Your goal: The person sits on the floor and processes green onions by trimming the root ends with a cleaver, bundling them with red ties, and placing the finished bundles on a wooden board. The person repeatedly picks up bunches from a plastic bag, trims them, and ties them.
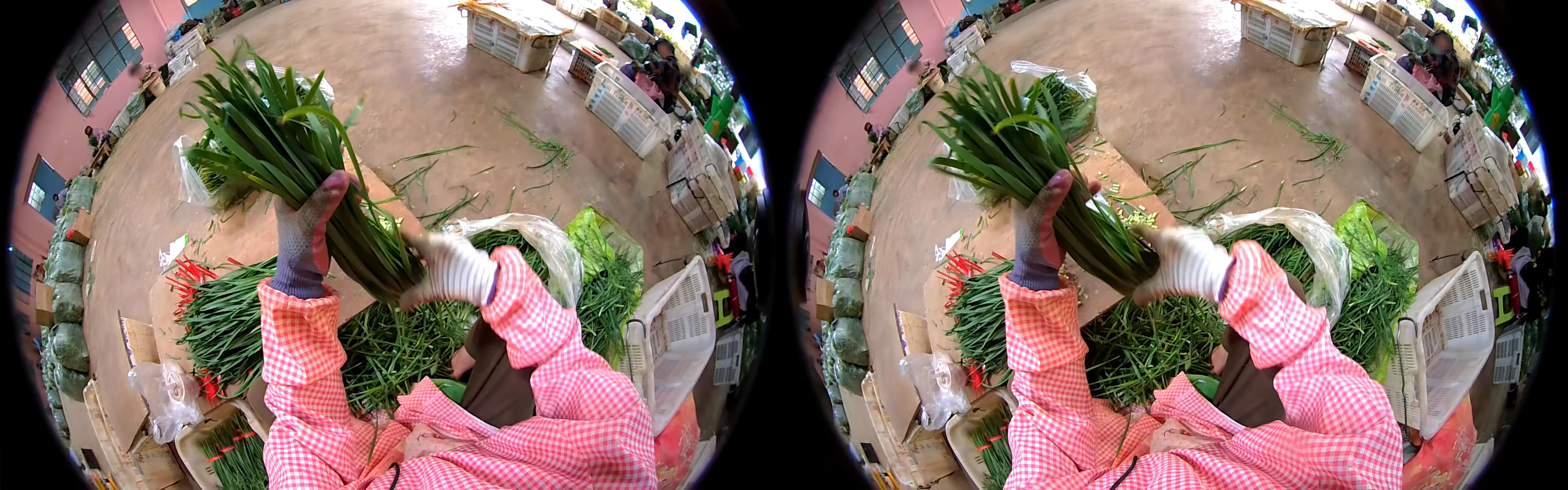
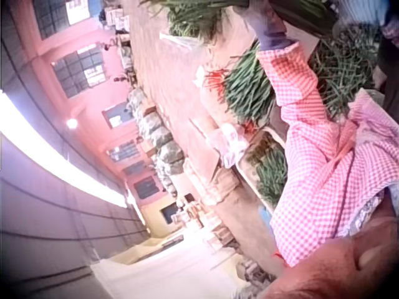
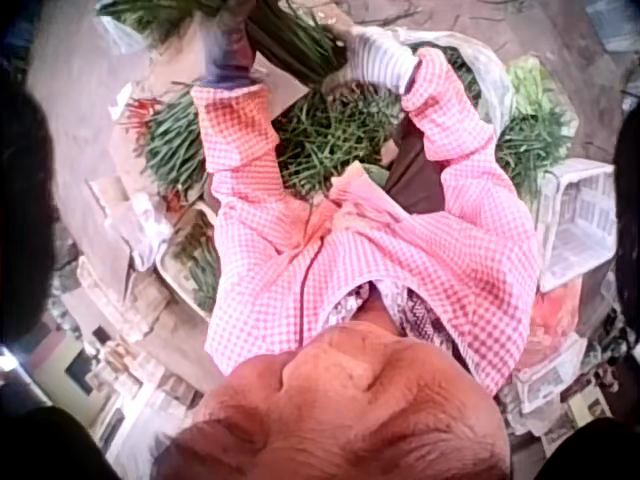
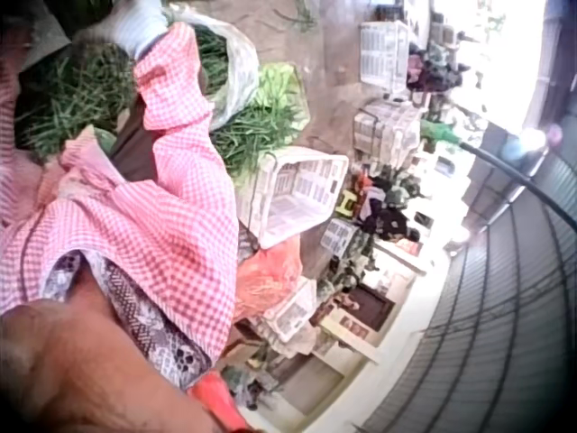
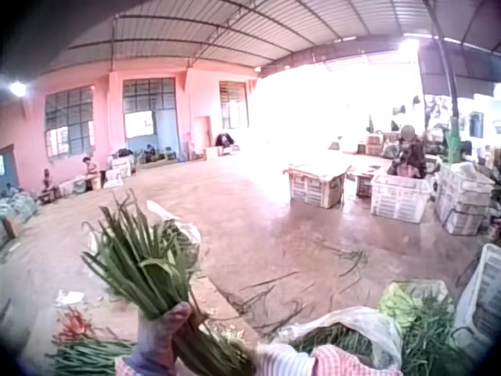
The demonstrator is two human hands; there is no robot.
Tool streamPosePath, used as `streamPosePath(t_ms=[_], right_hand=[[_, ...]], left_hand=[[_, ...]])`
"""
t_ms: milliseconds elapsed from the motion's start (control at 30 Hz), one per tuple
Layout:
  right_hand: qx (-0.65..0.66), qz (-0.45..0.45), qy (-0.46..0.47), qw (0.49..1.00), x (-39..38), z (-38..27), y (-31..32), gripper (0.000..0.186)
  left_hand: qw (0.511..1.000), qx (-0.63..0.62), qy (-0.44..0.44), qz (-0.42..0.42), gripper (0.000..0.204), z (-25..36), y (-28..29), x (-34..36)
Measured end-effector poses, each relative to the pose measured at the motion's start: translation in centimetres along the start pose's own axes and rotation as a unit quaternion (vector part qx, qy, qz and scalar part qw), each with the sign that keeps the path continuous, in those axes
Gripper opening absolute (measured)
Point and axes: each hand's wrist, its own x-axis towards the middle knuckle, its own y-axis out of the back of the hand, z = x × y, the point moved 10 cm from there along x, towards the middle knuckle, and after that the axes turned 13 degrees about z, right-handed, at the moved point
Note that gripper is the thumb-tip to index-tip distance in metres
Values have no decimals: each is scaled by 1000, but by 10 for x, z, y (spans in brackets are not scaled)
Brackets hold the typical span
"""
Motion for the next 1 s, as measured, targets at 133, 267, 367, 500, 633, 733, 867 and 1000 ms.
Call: streamPosePath(t_ms=[133,267,367,500,633,733,867,1000], right_hand=[[-27,26,14,999,60,-53,25,88],[-29,12,95,995,104,-48,-18,67],[-1,18,95,995,104,-55,-18,62],[60,48,135,988,100,-69,-15,60],[54,20,58,997,82,-69,-28,73],[-50,17,41,998,65,-45,-54,88],[-22,-31,0,999,-5,-4,-104,76],[10,-137,-91,986,-80,14,-193,41]], left_hand=[[995,77,-58,31,52,22,6,3],[985,141,-94,37,51,27,11,-2],[987,134,-79,50,42,22,23,-4],[977,197,-74,39,30,26,27,0],[980,192,-39,43,45,12,22,5],[979,158,-50,118,39,17,40,-2],[977,100,-151,117,22,62,76,-39],[978,91,-179,62,27,81,112,-126]])
